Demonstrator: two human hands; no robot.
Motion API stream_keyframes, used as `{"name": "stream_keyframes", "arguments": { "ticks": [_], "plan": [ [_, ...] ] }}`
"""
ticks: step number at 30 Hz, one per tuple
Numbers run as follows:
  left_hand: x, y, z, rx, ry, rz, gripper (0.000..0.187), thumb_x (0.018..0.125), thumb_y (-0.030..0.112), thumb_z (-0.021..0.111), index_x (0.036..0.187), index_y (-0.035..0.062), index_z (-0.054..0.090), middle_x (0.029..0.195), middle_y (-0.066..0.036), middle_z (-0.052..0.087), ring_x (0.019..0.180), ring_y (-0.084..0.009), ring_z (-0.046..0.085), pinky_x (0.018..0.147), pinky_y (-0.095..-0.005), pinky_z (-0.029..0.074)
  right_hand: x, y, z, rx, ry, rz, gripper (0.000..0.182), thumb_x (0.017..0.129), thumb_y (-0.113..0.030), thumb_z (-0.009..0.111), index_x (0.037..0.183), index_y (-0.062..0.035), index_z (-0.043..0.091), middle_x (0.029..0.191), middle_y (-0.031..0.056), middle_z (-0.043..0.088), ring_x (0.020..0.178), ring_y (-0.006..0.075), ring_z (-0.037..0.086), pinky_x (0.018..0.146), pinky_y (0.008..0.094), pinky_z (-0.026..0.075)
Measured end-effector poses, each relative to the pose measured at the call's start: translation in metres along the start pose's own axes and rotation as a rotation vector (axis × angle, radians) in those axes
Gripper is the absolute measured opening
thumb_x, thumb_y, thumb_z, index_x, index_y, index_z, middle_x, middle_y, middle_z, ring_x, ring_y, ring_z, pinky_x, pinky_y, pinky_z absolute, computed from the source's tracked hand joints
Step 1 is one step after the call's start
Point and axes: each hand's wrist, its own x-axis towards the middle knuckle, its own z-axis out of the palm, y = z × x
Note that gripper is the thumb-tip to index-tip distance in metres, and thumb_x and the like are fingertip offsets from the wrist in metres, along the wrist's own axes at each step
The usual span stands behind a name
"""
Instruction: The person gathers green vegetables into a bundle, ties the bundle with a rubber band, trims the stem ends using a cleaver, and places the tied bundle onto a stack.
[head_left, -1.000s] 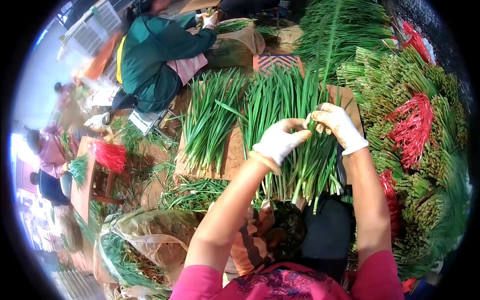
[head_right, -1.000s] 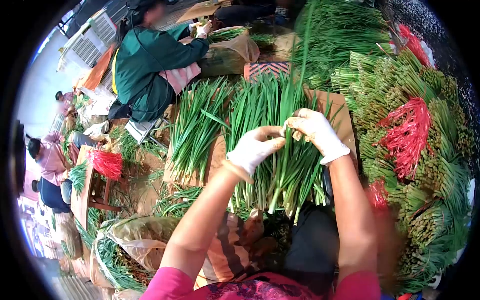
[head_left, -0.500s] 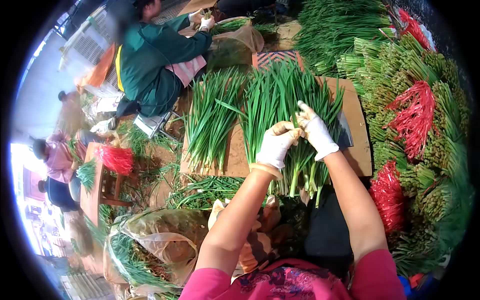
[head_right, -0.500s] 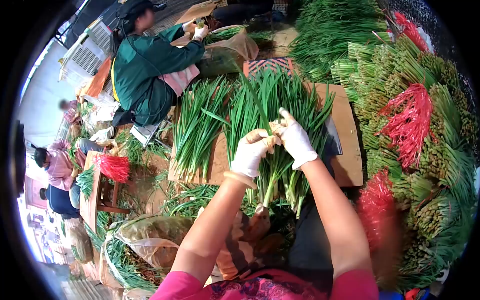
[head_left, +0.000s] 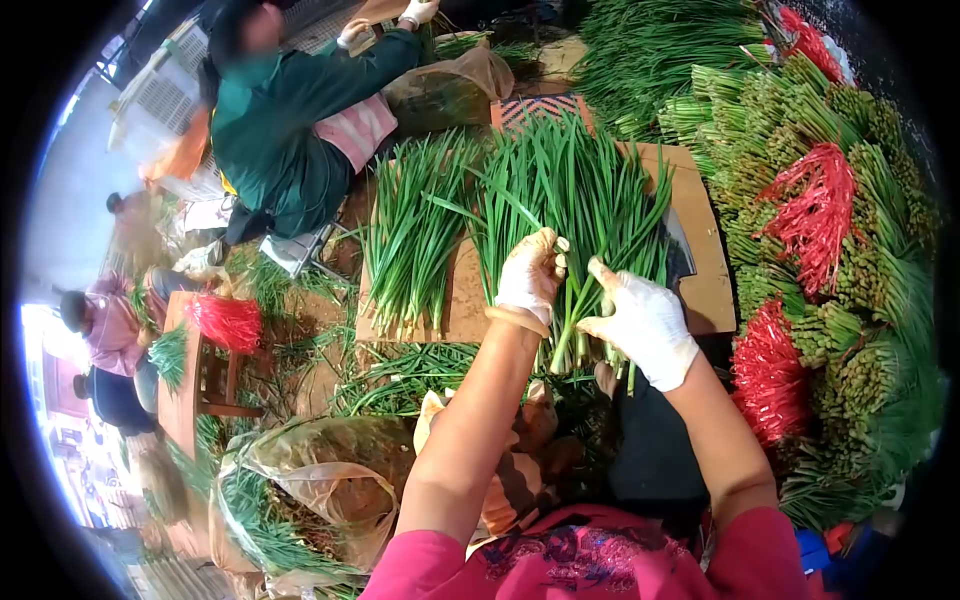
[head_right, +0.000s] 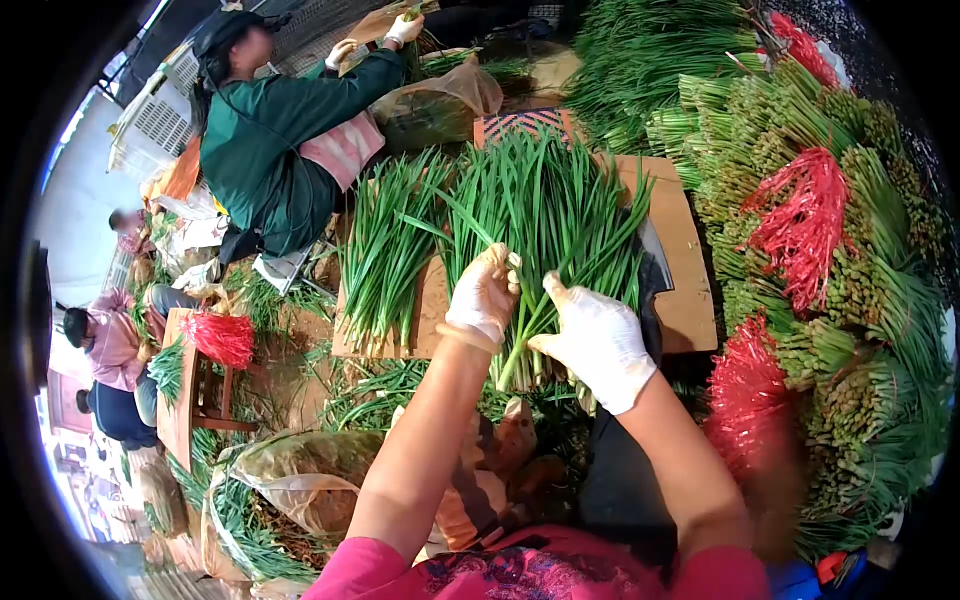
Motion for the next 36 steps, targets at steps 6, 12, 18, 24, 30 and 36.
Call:
{"name": "stream_keyframes", "arguments": {
  "ticks": [6, 12, 18, 24, 30, 36],
  "plan": [
    [-0.009, -0.013, -0.001, -0.180, 0.076, -0.044, 0.015, 0.084, 0.018, 0.068, 0.092, 0.0083, 0.059, 0.087, -0.004, 0.062, 0.077, -0.0169, 0.058, 0.066, -0.0250, 0.049, 0.003, -0.011, 0.012, -0.041, -0.088, 0.082, 0.102, 0.064, -0.028, 0.076, 0.146, -0.0038, 0.019, 0.083, 0.0136, 0.060, 0.076, 0.0283, 0.063, 0.067, 0.0372, 0.052],
    [-0.039, -0.006, 0.030, 0.543, 0.126, -0.004, 0.035, 0.084, 0.020, 0.069, 0.112, 0.0045, 0.055, 0.100, -0.005, 0.063, 0.084, -0.0142, 0.058, 0.074, -0.0284, 0.047, 0.008, 0.010, 0.022, -0.138, 0.053, 0.082, 0.097, 0.068, -0.015, 0.070, 0.147, -0.0063, 0.015, 0.081, 0.0132, 0.059, 0.074, 0.0282, 0.061, 0.065, 0.0383, 0.051],
    [-0.064, 0.012, 0.017, 1.884, -0.098, 0.030, 0.080, 0.073, 0.031, 0.074, 0.140, 0.0075, 0.036, 0.088, -0.013, 0.066, 0.079, -0.0313, 0.064, 0.073, -0.0351, 0.051, 0.010, 0.026, 0.019, 0.083, 0.282, 0.002, 0.070, 0.071, -0.020, 0.074, 0.133, -0.0102, 0.044, 0.090, 0.0118, 0.062, 0.083, 0.0284, 0.061, 0.073, 0.0370, 0.050],
    [-0.066, 0.003, -0.001, 0.648, 0.105, -0.040, 0.052, 0.093, 0.011, 0.051, 0.140, -0.0017, 0.032, 0.070, -0.007, 0.064, 0.049, -0.0094, 0.051, 0.046, -0.0201, 0.040, 0.010, 0.017, 0.004, -0.047, 0.035, 0.172, 0.031, 0.071, -0.036, 0.071, 0.073, -0.0066, 0.062, 0.073, 0.0110, 0.063, 0.071, 0.0292, 0.063, 0.064, 0.0403, 0.050],
    [-0.067, -0.008, -0.013, 0.592, 0.095, 0.004, 0.041, 0.093, 0.014, 0.051, 0.130, -0.0013, 0.043, 0.069, -0.007, 0.063, 0.047, -0.0100, 0.049, 0.045, -0.0198, 0.038, 0.037, -0.001, 0.027, 0.089, -0.101, 0.243, 0.032, 0.069, -0.035, 0.070, 0.078, -0.0057, 0.063, 0.073, 0.0136, 0.066, 0.070, 0.0307, 0.065, 0.064, 0.0391, 0.051],
    [-0.066, -0.015, -0.011, 0.434, 0.136, -0.058, 0.038, 0.089, 0.009, 0.049, 0.125, -0.0023, 0.048, 0.066, -0.008, 0.063, 0.045, -0.0105, 0.048, 0.044, -0.0215, 0.039, 0.051, 0.031, 0.052, 0.332, -0.297, 0.311, 0.025, 0.074, -0.025, 0.059, 0.082, -0.0023, 0.064, 0.070, 0.0122, 0.067, 0.068, 0.0288, 0.066, 0.064, 0.0395, 0.052]
  ]
}}
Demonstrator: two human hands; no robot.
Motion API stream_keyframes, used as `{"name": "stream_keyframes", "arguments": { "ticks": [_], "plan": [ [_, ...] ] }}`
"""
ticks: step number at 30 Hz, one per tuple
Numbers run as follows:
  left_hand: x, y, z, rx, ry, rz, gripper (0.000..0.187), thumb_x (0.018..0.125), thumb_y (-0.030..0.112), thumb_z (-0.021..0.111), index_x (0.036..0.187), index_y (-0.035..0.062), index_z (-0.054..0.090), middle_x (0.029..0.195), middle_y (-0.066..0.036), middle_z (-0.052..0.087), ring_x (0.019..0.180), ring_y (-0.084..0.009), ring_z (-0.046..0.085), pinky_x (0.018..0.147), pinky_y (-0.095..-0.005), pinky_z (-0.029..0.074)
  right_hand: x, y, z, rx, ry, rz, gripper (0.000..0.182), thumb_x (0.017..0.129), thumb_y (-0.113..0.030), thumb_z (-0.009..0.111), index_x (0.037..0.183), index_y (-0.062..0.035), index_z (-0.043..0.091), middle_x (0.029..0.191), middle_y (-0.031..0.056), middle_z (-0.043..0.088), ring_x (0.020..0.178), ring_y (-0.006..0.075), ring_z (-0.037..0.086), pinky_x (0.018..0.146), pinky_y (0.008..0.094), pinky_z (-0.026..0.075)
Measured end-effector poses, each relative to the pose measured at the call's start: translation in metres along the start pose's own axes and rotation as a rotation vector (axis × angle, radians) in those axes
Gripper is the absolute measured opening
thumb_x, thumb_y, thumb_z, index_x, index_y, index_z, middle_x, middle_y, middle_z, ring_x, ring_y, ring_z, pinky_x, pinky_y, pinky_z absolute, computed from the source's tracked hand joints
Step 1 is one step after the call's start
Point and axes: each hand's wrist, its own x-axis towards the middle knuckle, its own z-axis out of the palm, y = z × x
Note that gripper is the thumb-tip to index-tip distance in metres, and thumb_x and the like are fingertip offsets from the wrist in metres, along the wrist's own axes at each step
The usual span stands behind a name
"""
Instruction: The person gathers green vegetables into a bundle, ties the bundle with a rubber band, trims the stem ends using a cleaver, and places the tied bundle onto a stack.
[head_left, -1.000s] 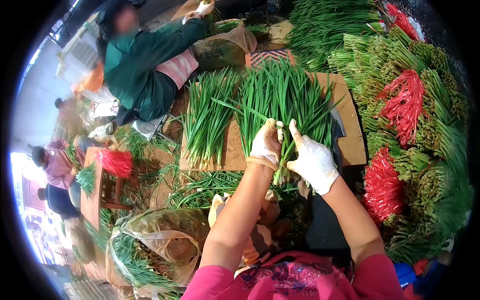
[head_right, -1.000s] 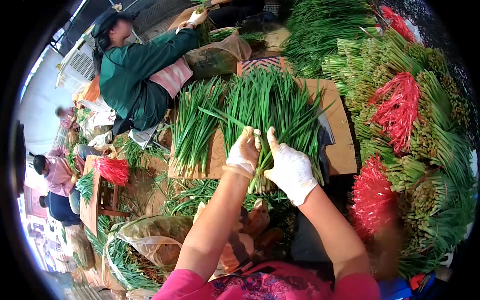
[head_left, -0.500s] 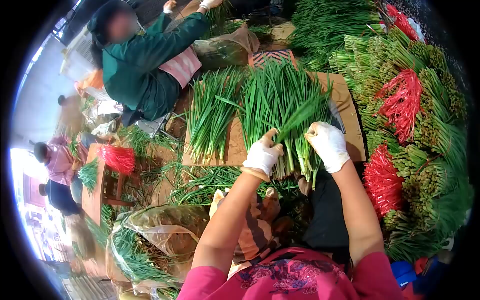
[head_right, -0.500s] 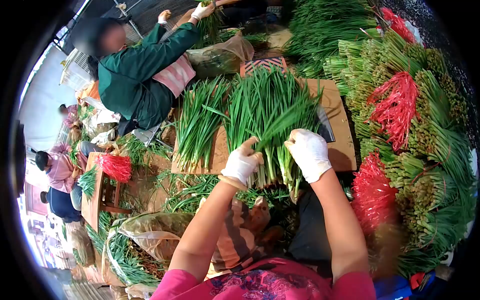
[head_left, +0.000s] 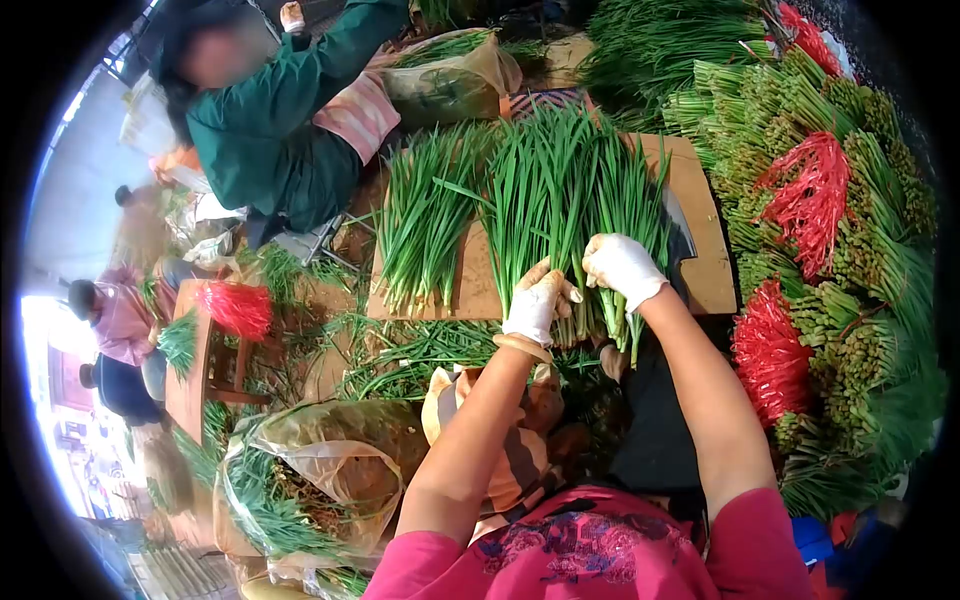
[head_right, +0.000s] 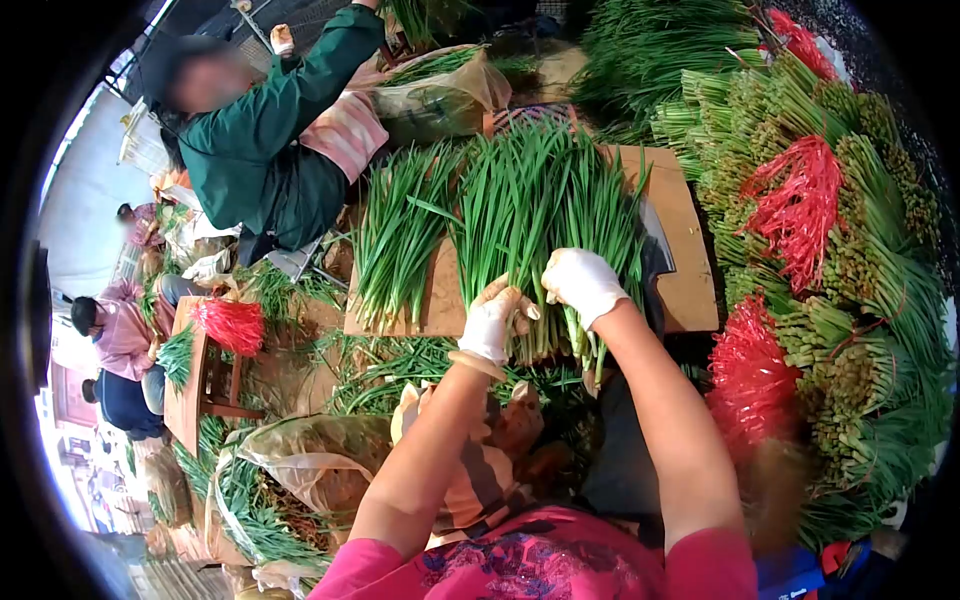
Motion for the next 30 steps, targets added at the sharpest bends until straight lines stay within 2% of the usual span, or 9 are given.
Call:
{"name": "stream_keyframes", "arguments": {
  "ticks": [2, 4, 6, 12, 16, 18, 22, 25, 30],
  "plan": [
    [0.002, -0.003, -0.001, -0.025, -0.047, 0.013, 0.032, 0.088, 0.009, 0.049, 0.118, -0.0022, 0.052, 0.066, -0.008, 0.063, 0.045, -0.0111, 0.049, 0.043, -0.0216, 0.039, -0.004, 0.009, -0.001, 0.493, -0.061, 0.102, 0.024, 0.079, -0.027, 0.063, 0.080, -0.0027, 0.064, 0.065, 0.0073, 0.065, 0.054, 0.0165, 0.058, 0.054, 0.0305, 0.047],
    [0.001, 0.000, 0.001, -0.091, -0.157, -0.002, 0.028, 0.088, 0.009, 0.048, 0.114, -0.0016, 0.054, 0.066, -0.008, 0.063, 0.045, -0.0114, 0.049, 0.043, -0.0219, 0.040, -0.014, -0.011, -0.010, 0.388, -0.043, 0.138, 0.023, 0.084, -0.024, 0.066, 0.080, -0.0011, 0.062, 0.065, 0.0035, 0.061, 0.051, 0.0106, 0.051, 0.049, 0.0264, 0.042],
    [0.003, -0.003, -0.003, -0.139, -0.187, -0.019, 0.023, 0.089, 0.014, 0.047, 0.106, 0.0011, 0.057, 0.070, -0.007, 0.063, 0.048, -0.0132, 0.052, 0.046, -0.0231, 0.042, -0.005, 0.001, -0.001, 0.403, -0.038, 0.093, 0.031, 0.080, -0.032, 0.067, 0.083, -0.0010, 0.062, 0.067, 0.0065, 0.063, 0.053, 0.0147, 0.055, 0.052, 0.0298, 0.043],
    [0.000, 0.009, -0.007, -0.287, -0.051, 0.003, 0.018, 0.089, 0.012, 0.044, 0.100, 0.0043, 0.056, 0.069, -0.007, 0.061, 0.051, -0.0121, 0.053, 0.045, -0.0219, 0.040, -0.009, 0.009, -0.016, 0.600, -0.123, 0.087, 0.017, 0.081, -0.017, 0.064, 0.075, -0.0008, 0.062, 0.065, 0.0060, 0.062, 0.051, 0.0144, 0.060, 0.043, 0.0262, 0.041],
    [0.005, 0.012, 0.006, -0.026, 0.004, -0.001, 0.021, 0.089, 0.022, 0.054, 0.103, 0.0072, 0.055, 0.091, -0.004, 0.065, 0.065, -0.0116, 0.060, 0.052, -0.0211, 0.043, -0.018, 0.013, -0.028, 0.867, -0.120, 0.161, 0.015, 0.085, -0.016, 0.066, 0.085, -0.0048, 0.058, 0.071, 0.0004, 0.060, 0.051, 0.0094, 0.059, 0.041, 0.0195, 0.038],
    [0.011, -0.001, 0.017, 0.004, 0.083, -0.055, 0.027, 0.090, 0.027, 0.059, 0.108, 0.0061, 0.056, 0.097, -0.004, 0.062, 0.089, -0.0160, 0.059, 0.076, -0.0312, 0.048, -0.024, 0.005, -0.027, 0.855, -0.125, 0.157, 0.014, 0.084, -0.015, 0.067, 0.085, -0.0051, 0.057, 0.071, 0.0002, 0.060, 0.051, 0.0090, 0.058, 0.040, 0.0195, 0.038],
    [0.028, -0.004, 0.031, -0.223, 0.052, -0.152, 0.030, 0.087, 0.018, 0.064, 0.113, 0.0069, 0.054, 0.100, -0.005, 0.061, 0.093, -0.0203, 0.057, 0.082, -0.0395, 0.047, -0.036, -0.010, -0.017, 0.745, -0.036, 0.135, 0.011, 0.080, -0.011, 0.063, 0.079, -0.0027, 0.057, 0.068, 0.0034, 0.061, 0.052, 0.0123, 0.058, 0.045, 0.0254, 0.041],
    [0.031, 0.002, 0.039, -0.311, 0.174, -0.130, 0.056, 0.085, 0.004, 0.062, 0.132, 0.0094, 0.034, 0.103, -0.010, 0.061, 0.093, -0.0268, 0.060, 0.079, -0.0490, 0.050, -0.044, -0.008, -0.014, 0.673, 0.131, -0.011, 0.015, 0.079, -0.014, 0.065, 0.074, -0.0011, 0.059, 0.062, 0.0028, 0.059, 0.057, 0.0099, 0.056, 0.053, 0.0251, 0.043],
    [0.039, 0.010, 0.026, -0.148, 0.094, -0.007, 0.035, 0.080, -0.003, 0.062, 0.107, 0.0033, 0.041, 0.079, -0.008, 0.063, 0.060, -0.0170, 0.060, 0.054, -0.0328, 0.050, -0.115, -0.033, -0.084, 0.994, 0.391, -0.196, 0.006, 0.086, -0.005, 0.056, 0.088, -0.0022, 0.061, 0.075, 0.0055, 0.065, 0.056, 0.0063, 0.056, 0.048, 0.0181, 0.040]
  ]
}}
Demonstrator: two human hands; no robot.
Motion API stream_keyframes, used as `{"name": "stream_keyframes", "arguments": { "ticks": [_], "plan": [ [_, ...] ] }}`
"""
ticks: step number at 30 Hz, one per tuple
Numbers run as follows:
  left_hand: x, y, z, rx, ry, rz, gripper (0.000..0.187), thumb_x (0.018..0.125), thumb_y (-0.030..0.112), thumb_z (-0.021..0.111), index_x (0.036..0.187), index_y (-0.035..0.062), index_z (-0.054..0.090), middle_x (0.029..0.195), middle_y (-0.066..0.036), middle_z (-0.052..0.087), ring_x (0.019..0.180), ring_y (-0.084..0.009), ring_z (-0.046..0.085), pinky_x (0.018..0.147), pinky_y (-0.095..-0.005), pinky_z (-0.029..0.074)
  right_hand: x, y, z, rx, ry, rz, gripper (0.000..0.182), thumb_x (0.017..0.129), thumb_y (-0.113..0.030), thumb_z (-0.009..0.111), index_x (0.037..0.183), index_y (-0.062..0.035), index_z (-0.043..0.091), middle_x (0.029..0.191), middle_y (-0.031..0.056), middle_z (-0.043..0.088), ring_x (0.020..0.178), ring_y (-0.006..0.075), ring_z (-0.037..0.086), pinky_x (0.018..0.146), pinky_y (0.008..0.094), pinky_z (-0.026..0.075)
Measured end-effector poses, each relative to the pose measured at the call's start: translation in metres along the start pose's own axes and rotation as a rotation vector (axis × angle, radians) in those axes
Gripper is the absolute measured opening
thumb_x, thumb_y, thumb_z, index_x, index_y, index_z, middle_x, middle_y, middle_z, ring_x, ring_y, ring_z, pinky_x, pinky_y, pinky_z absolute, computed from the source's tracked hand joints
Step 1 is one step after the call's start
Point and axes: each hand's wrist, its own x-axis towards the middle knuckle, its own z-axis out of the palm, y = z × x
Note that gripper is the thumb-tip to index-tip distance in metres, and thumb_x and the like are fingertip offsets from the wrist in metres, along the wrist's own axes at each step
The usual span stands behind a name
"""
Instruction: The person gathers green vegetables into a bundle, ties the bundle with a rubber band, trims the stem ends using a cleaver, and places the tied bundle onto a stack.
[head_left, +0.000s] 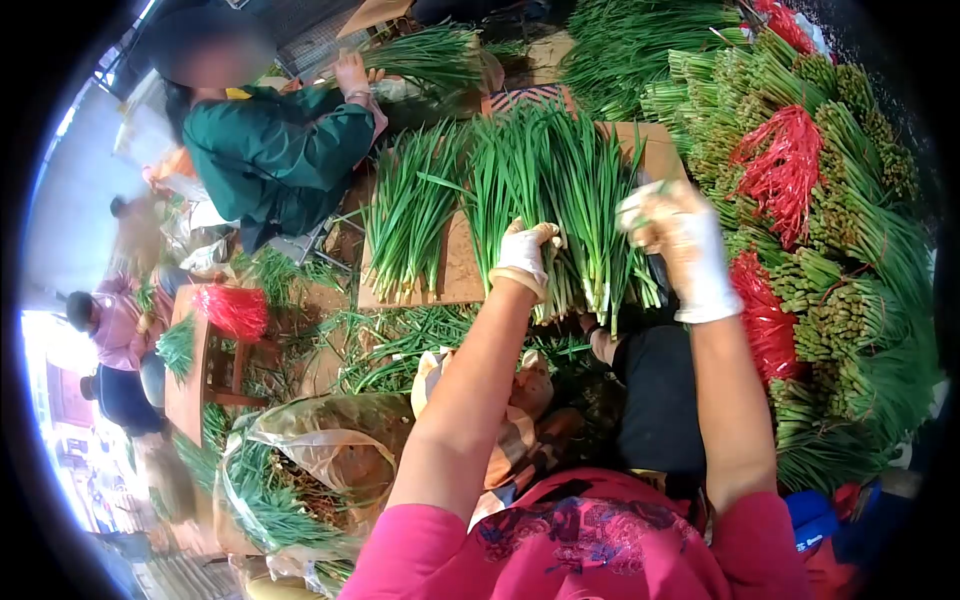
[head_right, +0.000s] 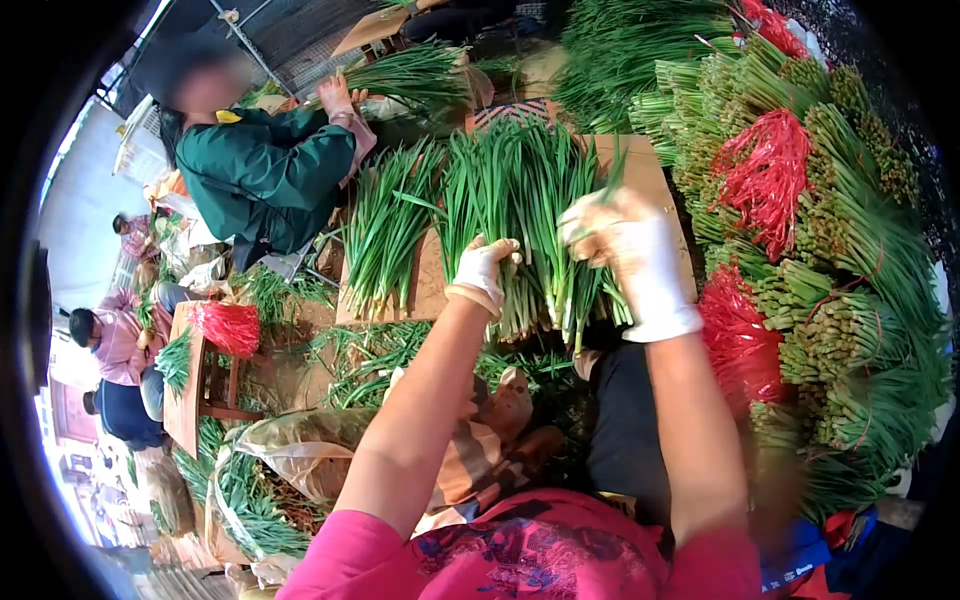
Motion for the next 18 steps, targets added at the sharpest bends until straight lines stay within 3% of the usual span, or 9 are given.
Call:
{"name": "stream_keyframes", "arguments": {
  "ticks": [2, 4, 6, 8, 10, 13, 16, 17, 18],
  "plan": [
    [0.007, -0.003, -0.015, 0.123, -0.106, -0.082, 0.035, 0.079, -0.001, 0.065, 0.105, 0.0030, 0.043, 0.081, -0.008, 0.063, 0.060, -0.0164, 0.060, 0.052, -0.0329, 0.050, 0.002, -0.013, -0.034, 0.110, 0.065, 0.027, 0.010, 0.088, -0.009, 0.054, 0.088, -0.0026, 0.062, 0.070, 0.0052, 0.063, 0.049, 0.0039, 0.051, 0.043, 0.0165, 0.036],
    [-0.011, 0.003, 0.000, 0.245, -0.033, -0.071, 0.034, 0.079, 0.003, 0.067, 0.106, 0.0035, 0.047, 0.081, -0.008, 0.064, 0.059, -0.0160, 0.059, 0.050, -0.0317, 0.049, 0.000, 0.004, -0.047, -0.165, -0.066, 0.079, 0.015, 0.089, -0.015, 0.053, 0.092, -0.0042, 0.064, 0.066, 0.0038, 0.061, 0.043, 0.0043, 0.046, 0.039, 0.0178, 0.034],
    [-0.006, -0.003, 0.001, 0.333, -0.113, -0.095, 0.045, 0.080, 0.011, 0.070, 0.117, 0.0011, 0.047, 0.083, -0.008, 0.064, 0.062, -0.0168, 0.060, 0.054, -0.0304, 0.050, 0.001, 0.052, -0.053, -0.287, -0.250, 0.347, 0.021, 0.087, -0.022, 0.058, 0.092, -0.0039, 0.067, 0.060, 0.0022, 0.058, 0.042, 0.0058, 0.044, 0.038, 0.0200, 0.031],
    [-0.005, -0.007, 0.003, 0.461, -0.156, -0.075, 0.053, 0.080, 0.016, 0.072, 0.122, -0.0004, 0.045, 0.084, -0.008, 0.064, 0.065, -0.0163, 0.061, 0.058, -0.0300, 0.051, -0.006, 0.096, -0.037, -0.310, -0.181, 0.542, 0.029, 0.084, -0.031, 0.065, 0.088, -0.0024, 0.068, 0.061, 0.0034, 0.060, 0.044, 0.0102, 0.048, 0.041, 0.0270, 0.034],
    [0.051, -0.063, -0.026, 0.972, -0.118, 0.255, 0.083, 0.077, 0.027, 0.077, 0.139, -0.0030, 0.030, 0.092, -0.012, 0.067, 0.073, -0.0127, 0.060, 0.063, -0.0281, 0.050, -0.012, 0.105, -0.022, -0.597, -0.210, 0.533, 0.031, 0.081, -0.029, 0.067, 0.084, 0.0016, 0.065, 0.059, 0.0042, 0.057, 0.045, 0.0121, 0.047, 0.042, 0.0296, 0.034],
    [0.017, -0.033, 0.003, 1.415, -0.112, 0.001, 0.105, 0.072, 0.026, 0.081, 0.146, -0.0037, 0.012, 0.096, -0.013, 0.067, 0.077, -0.0139, 0.063, 0.066, -0.0277, 0.051, -0.020, 0.101, -0.018, -0.190, -0.140, 0.484, 0.021, 0.085, -0.019, 0.062, 0.077, 0.0002, 0.058, 0.063, 0.0078, 0.060, 0.045, 0.0111, 0.048, 0.040, 0.0263, 0.034],
    [0.031, -0.042, -0.012, 1.170, -0.101, 0.114, 0.084, 0.075, 0.015, 0.074, 0.143, 0.0014, 0.027, 0.091, -0.010, 0.067, 0.068, -0.0154, 0.062, 0.061, -0.0291, 0.052, -0.048, 0.059, -0.016, 0.114, -0.089, 0.309, 0.016, 0.091, -0.014, 0.055, 0.083, -0.0001, 0.053, 0.069, 0.0124, 0.063, 0.044, 0.0122, 0.049, 0.039, 0.0222, 0.037],
    [0.038, -0.046, -0.017, 0.800, -0.184, 0.109, 0.061, 0.073, 0.006, 0.070, 0.129, -0.0002, 0.046, 0.082, -0.007, 0.065, 0.061, -0.0145, 0.059, 0.056, -0.0280, 0.050, -0.064, 0.042, -0.009, 0.259, -0.057, 0.445, 0.013, 0.091, -0.012, 0.055, 0.085, -0.0002, 0.053, 0.071, 0.0129, 0.063, 0.044, 0.0131, 0.050, 0.042, 0.0222, 0.040],
    [0.000, -0.012, 0.003, 0.648, -0.097, -0.050, 0.032, 0.073, 0.004, 0.065, 0.104, 0.0007, 0.058, 0.075, -0.005, 0.063, 0.056, -0.0139, 0.055, 0.053, -0.0268, 0.047, -0.083, 0.036, -0.009, 0.736, -0.130, 0.755, 0.011, 0.092, -0.010, 0.051, 0.086, -0.0014, 0.054, 0.070, 0.0116, 0.063, 0.048, 0.0138, 0.053, 0.045, 0.0228, 0.043]
  ]
}}
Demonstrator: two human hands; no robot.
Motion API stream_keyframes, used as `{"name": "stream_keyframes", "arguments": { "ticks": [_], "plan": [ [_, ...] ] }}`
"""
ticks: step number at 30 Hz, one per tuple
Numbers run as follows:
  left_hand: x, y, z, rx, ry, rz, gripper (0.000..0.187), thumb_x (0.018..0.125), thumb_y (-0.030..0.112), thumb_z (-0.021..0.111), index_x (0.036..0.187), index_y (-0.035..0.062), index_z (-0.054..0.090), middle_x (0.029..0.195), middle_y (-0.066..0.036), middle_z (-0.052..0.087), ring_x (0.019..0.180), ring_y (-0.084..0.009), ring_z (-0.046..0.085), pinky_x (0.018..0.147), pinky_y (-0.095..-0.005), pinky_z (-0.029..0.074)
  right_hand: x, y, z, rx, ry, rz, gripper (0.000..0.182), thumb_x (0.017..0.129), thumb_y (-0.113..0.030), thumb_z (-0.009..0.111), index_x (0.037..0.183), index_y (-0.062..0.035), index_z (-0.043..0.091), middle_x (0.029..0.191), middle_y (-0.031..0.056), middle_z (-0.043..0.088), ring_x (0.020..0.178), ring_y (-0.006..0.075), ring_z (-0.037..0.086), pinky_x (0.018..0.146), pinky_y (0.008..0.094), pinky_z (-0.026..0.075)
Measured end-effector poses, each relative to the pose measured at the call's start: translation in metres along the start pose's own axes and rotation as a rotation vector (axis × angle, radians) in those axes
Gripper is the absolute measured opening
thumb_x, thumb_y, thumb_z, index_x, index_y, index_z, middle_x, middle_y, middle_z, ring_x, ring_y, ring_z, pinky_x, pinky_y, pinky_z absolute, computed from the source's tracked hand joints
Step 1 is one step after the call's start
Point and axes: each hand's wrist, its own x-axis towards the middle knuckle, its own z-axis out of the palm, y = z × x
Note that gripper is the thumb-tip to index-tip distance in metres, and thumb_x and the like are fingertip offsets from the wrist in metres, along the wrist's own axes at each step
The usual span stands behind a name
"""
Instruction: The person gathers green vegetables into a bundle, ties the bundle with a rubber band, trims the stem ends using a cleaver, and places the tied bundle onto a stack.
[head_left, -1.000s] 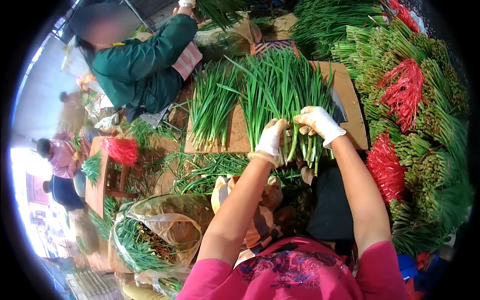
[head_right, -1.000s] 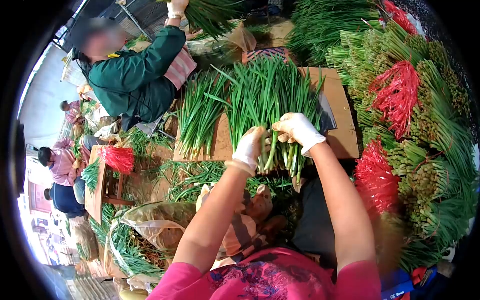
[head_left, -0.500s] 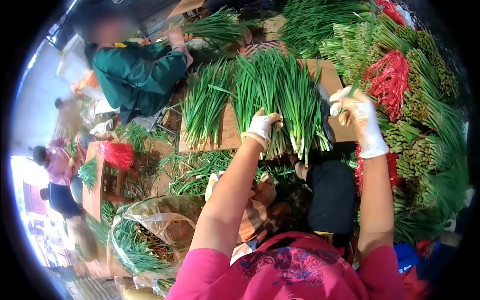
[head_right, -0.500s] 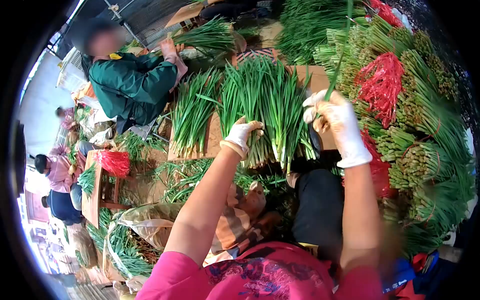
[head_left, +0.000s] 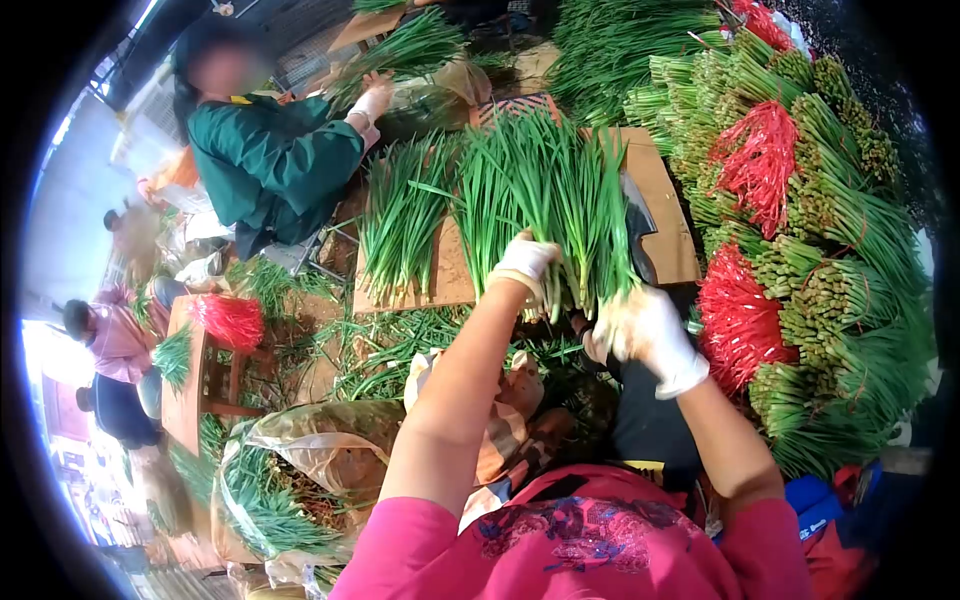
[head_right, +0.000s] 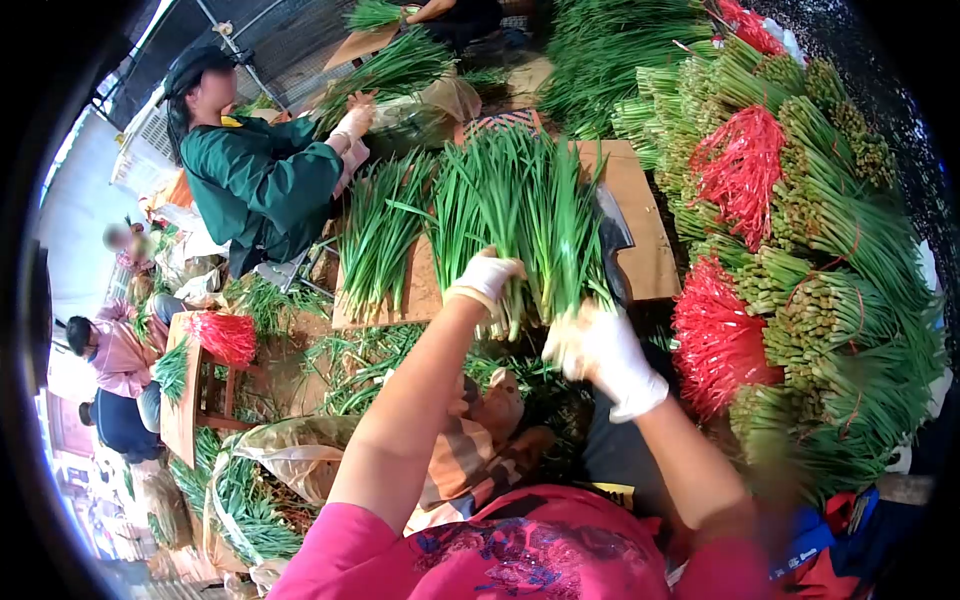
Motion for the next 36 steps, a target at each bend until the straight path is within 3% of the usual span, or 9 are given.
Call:
{"name": "stream_keyframes", "arguments": {
  "ticks": [4, 9, 10, 14, 19, 22, 24, 30, 36],
  "plan": [
    [-0.019, 0.022, -0.038, -0.407, -0.055, -0.157, 0.004, 0.075, 0.010, 0.060, 0.078, 0.0073, 0.059, 0.067, -0.004, 0.059, 0.054, -0.0160, 0.053, 0.051, -0.0264, 0.046, -0.047, 0.055, 0.000, -2.369, -0.421, 0.117, 0.028, 0.081, -0.038, 0.059, 0.081, -0.0107, 0.066, 0.082, 0.0074, 0.067, 0.072, 0.0284, 0.066, 0.063, 0.0374, 0.053],
    [-0.025, 0.022, -0.051, -0.504, -0.043, -0.113, 0.006, 0.080, 0.014, 0.058, 0.078, 0.0086, 0.057, 0.072, -0.004, 0.062, 0.055, -0.0168, 0.055, 0.049, -0.0284, 0.046, 0.022, -0.009, -0.001, -2.285, -0.228, -1.060, 0.019, 0.081, -0.029, 0.060, 0.074, -0.0112, 0.063, 0.070, 0.0067, 0.062, 0.062, 0.0262, 0.064, 0.052, 0.0386, 0.051],
    [-0.021, 0.017, -0.053, -0.479, -0.046, -0.080, 0.006, 0.080, 0.014, 0.057, 0.078, 0.0087, 0.057, 0.072, -0.004, 0.062, 0.055, -0.0170, 0.055, 0.049, -0.0285, 0.046, 0.044, -0.016, 0.012, -2.291, 0.083, -0.677, 0.026, 0.081, -0.034, 0.061, 0.072, -0.0098, 0.063, 0.071, 0.0080, 0.063, 0.064, 0.0273, 0.064, 0.054, 0.0396, 0.050],
    [-0.021, 0.013, -0.053, -0.436, -0.009, -0.020, 0.010, 0.079, 0.008, 0.059, 0.088, 0.0051, 0.056, 0.076, -0.009, 0.063, 0.057, -0.0182, 0.054, 0.052, -0.0295, 0.045, 0.133, -0.033, 0.032, -2.314, 0.231, -0.346, 0.040, 0.081, -0.046, 0.059, 0.081, -0.0076, 0.070, 0.083, 0.0121, 0.068, 0.080, 0.0317, 0.066, 0.068, 0.0417, 0.052],
    [-0.028, 0.021, -0.060, -0.335, -0.027, 0.008, 0.038, 0.084, 0.015, 0.063, 0.116, 0.0006, 0.050, 0.082, -0.011, 0.066, 0.062, -0.0167, 0.056, 0.057, -0.0280, 0.046, 0.171, -0.026, 0.031, -2.234, 0.379, -0.230, 0.029, 0.077, -0.032, 0.056, 0.079, -0.0069, 0.071, 0.086, 0.0169, 0.069, 0.082, 0.0326, 0.066, 0.071, 0.0413, 0.053],
    [-0.023, 0.014, -0.057, 0.029, 0.027, -0.033, 0.063, 0.084, 0.022, 0.068, 0.134, -0.0048, 0.039, 0.092, -0.012, 0.067, 0.072, -0.0159, 0.059, 0.066, -0.0258, 0.048, 0.127, -0.005, 0.038, -2.347, 0.163, -0.395, 0.029, 0.079, -0.032, 0.053, 0.075, -0.0086, 0.071, 0.078, 0.0129, 0.069, 0.076, 0.0271, 0.068, 0.069, 0.0381, 0.053],
    [-0.012, -0.003, -0.069, 0.303, -0.060, 0.100, 0.071, 0.081, 0.032, 0.073, 0.133, -0.0048, 0.042, 0.105, -0.012, 0.063, 0.091, -0.0182, 0.059, 0.081, -0.0285, 0.047, 0.081, -0.013, 0.057, -2.118, -0.127, -0.015, 0.036, 0.082, -0.039, 0.053, 0.075, -0.0089, 0.071, 0.068, 0.0089, 0.068, 0.066, 0.0204, 0.067, 0.066, 0.0335, 0.052],
    [0.022, -0.031, -0.134, 0.350, 0.163, 0.196, 0.067, 0.082, 0.033, 0.071, 0.134, 0.0005, 0.044, 0.128, -0.018, 0.053, 0.118, -0.0252, 0.052, 0.095, -0.0328, 0.042, 0.080, -0.098, -0.036, -1.376, 0.377, -0.175, 0.034, 0.085, -0.030, 0.055, 0.073, 0.0003, 0.063, 0.072, 0.0121, 0.067, 0.054, 0.0192, 0.064, 0.054, 0.0324, 0.049],
    [0.025, -0.029, -0.131, 0.104, 0.157, -0.027, 0.077, 0.082, 0.032, 0.071, 0.142, 0.0022, 0.033, 0.136, -0.015, 0.047, 0.123, -0.0244, 0.046, 0.098, -0.0346, 0.040, 0.107, -0.103, -0.091, -1.763, 0.674, 0.122, 0.038, 0.074, -0.040, 0.064, 0.090, -0.0054, 0.069, 0.075, 0.0156, 0.068, 0.077, 0.0307, 0.067, 0.071, 0.0394, 0.051]
  ]
}}
